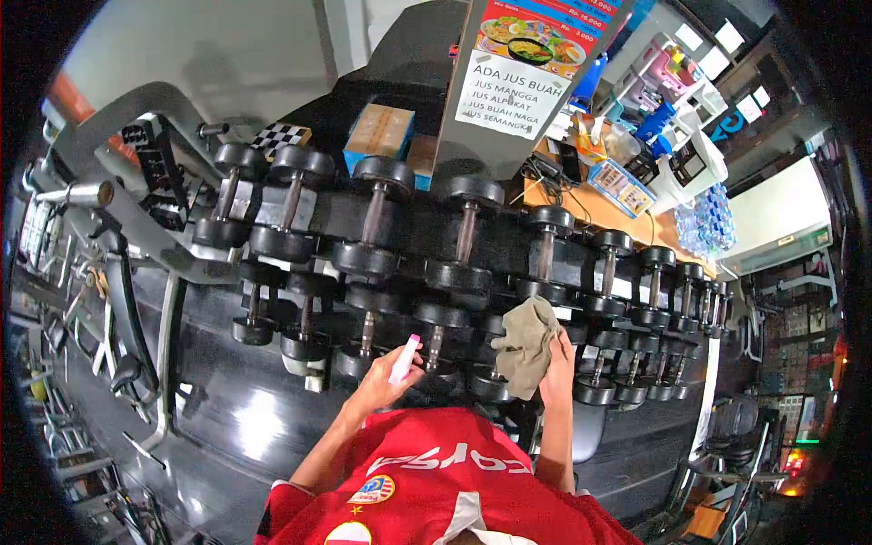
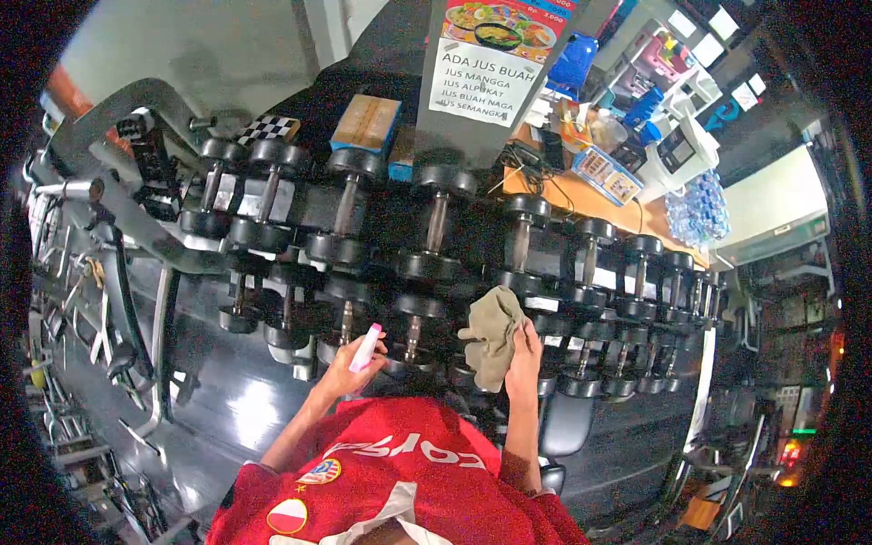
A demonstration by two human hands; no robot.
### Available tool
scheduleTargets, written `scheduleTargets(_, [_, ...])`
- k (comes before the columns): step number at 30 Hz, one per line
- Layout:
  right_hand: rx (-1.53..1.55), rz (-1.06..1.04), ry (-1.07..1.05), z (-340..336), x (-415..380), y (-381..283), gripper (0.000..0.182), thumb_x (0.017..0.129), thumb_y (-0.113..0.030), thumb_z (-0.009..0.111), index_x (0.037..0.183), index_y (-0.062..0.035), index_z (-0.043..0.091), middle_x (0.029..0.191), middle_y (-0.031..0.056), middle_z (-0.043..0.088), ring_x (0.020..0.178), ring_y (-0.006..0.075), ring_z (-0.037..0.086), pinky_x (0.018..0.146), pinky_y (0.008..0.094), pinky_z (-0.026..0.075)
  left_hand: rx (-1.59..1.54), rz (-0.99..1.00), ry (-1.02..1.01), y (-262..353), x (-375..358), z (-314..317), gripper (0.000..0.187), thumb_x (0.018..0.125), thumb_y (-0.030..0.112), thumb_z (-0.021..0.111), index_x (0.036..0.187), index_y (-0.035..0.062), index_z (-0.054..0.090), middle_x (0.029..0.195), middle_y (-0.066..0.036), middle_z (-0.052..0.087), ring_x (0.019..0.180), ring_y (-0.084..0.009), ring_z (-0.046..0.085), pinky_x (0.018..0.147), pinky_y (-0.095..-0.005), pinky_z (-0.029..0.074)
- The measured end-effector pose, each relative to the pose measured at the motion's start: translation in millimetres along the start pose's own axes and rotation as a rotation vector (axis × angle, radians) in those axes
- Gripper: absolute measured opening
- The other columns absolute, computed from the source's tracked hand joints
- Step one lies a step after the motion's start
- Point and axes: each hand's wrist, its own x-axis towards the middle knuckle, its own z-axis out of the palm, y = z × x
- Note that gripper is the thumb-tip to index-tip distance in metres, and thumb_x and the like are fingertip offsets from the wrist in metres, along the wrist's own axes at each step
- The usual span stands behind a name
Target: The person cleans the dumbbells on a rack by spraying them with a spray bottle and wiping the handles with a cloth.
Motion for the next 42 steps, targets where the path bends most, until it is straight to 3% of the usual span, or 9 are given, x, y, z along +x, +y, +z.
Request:
scheduleTargets(6, [-0.021, -0.052, -0.052, -46.9, -35.0, 0.9, 0.030, 0.097, -0.013, 0.046, 0.124, -0.0013, 0.051, 0.118, 0.0069, 0.059, 0.105, 0.0177, 0.058, 0.091, 0.0321, 0.047, 0.050, -0.005, 0.058, -21.2, -35.4, 44.2, 0.045, 0.077, 0.011, 0.070, 0.117, 0.0011, 0.052, 0.098, -0.009, 0.061, 0.084, -0.0189, 0.059, 0.076, -0.0337, 0.048])
scheduleTargets(11, [0.063, -0.024, -0.044, -78.8, -71.0, 6.0, 0.031, 0.096, -0.013, 0.045, 0.124, -0.0007, 0.051, 0.120, 0.0072, 0.058, 0.107, 0.0179, 0.057, 0.092, 0.0319, 0.046, -0.157, -0.080, 0.154, -37.3, -65.6, 89.5, 0.061, 0.079, 0.008, 0.068, 0.129, 0.0034, 0.034, 0.101, -0.007, 0.049, 0.078, -0.0158, 0.054, 0.071, -0.0304, 0.047])
scheduleTargets(13, [0.092, 0.009, -0.073, -86.1, -81.4, 5.0, 0.032, 0.095, -0.014, 0.045, 0.124, -0.0011, 0.051, 0.120, 0.0072, 0.058, 0.109, 0.0187, 0.057, 0.094, 0.0325, 0.045, 0.154, 0.049, 0.233, -39.2, -73.8, 102.4, 0.058, 0.082, 0.005, 0.065, 0.129, 0.0031, 0.032, 0.108, -0.008, 0.048, 0.071, -0.0115, 0.055, 0.066, -0.0269, 0.048])
scheduleTargets(18, [0.195, 0.134, -0.043, -105.9, -94.5, 27.4, 0.030, 0.095, -0.009, 0.043, 0.123, -0.0002, 0.051, 0.119, 0.0068, 0.058, 0.108, 0.0180, 0.057, 0.093, 0.0317, 0.045, 0.013, -0.088, 0.254, -31.6, -97.1, 127.8, 0.048, 0.083, 0.004, 0.063, 0.126, 0.0034, 0.041, 0.082, -0.002, 0.058, 0.071, -0.0088, 0.055, 0.066, -0.0265, 0.048])
scheduleTargets(22, [0.197, 0.207, -0.009, -111.8, -101.8, 35.1, 0.031, 0.095, -0.009, 0.044, 0.124, 0.0000, 0.050, 0.121, 0.0069, 0.057, 0.109, 0.0180, 0.056, 0.095, 0.0317, 0.044, -0.292, -0.102, 0.335, -27.5, -115.2, 146.7, 0.037, 0.084, 0.001, 0.061, 0.120, 0.0002, 0.053, 0.101, -0.007, 0.063, 0.072, -0.0094, 0.061, 0.063, -0.0250, 0.050])
scheduleTargets(30, [0.239, 0.228, -0.096, -119.7, -122.3, 33.2, 0.034, 0.096, -0.013, 0.043, 0.129, -0.0029, 0.047, 0.126, 0.0074, 0.055, 0.113, 0.0211, 0.055, 0.097, 0.0364, 0.044, -0.547, 0.020, 0.383, -36.0, -140.0, 173.9, 0.033, 0.089, 0.000, 0.053, 0.121, 0.0017, 0.049, 0.096, -0.008, 0.060, 0.084, -0.0172, 0.064, 0.075, -0.0317, 0.052])
scheduleTargets(35, [0.467, 0.342, -0.293, -128.4, -131.9, 40.8, 0.039, 0.099, -0.021, 0.033, 0.134, -0.0074, 0.043, 0.130, 0.0088, 0.052, 0.118, 0.0254, 0.052, 0.098, 0.0425, 0.044, -0.226, 0.197, 0.351, -14.1, -156.5, 180.8, 0.029, 0.089, 0.007, 0.054, 0.116, 0.0003, 0.048, 0.097, -0.008, 0.058, 0.103, -0.0257, 0.059, 0.098, -0.0407, 0.040])
scheduleTargets(39, [0.524, 0.412, -0.369, -138.9, -128.0, 53.5, 0.040, 0.099, -0.025, 0.031, 0.135, -0.0101, 0.042, 0.132, 0.0077, 0.051, 0.119, 0.0262, 0.051, 0.100, 0.0437, 0.043, 0.113, 0.156, 0.206, -18.7, -165.4, 175.2, 0.032, 0.086, 0.008, 0.057, 0.115, 0.0001, 0.048, 0.098, -0.008, 0.057, 0.106, -0.0234, 0.058, 0.098, -0.0371, 0.039])
scheduleTargets(42, [0.472, 0.403, -0.269, -132.4, -133.3, 52.6, 0.041, 0.099, -0.025, 0.029, 0.136, -0.0113, 0.041, 0.134, 0.0074, 0.050, 0.120, 0.0265, 0.051, 0.100, 0.0433, 0.042, 0.025, 0.141, 0.223, -23.5, -157.8, 177.7, 0.027, 0.081, 0.009, 0.063, 0.103, 0.0021, 0.050, 0.093, -0.009, 0.060, 0.086, -0.0206, 0.063, 0.085, -0.0369, 0.048])
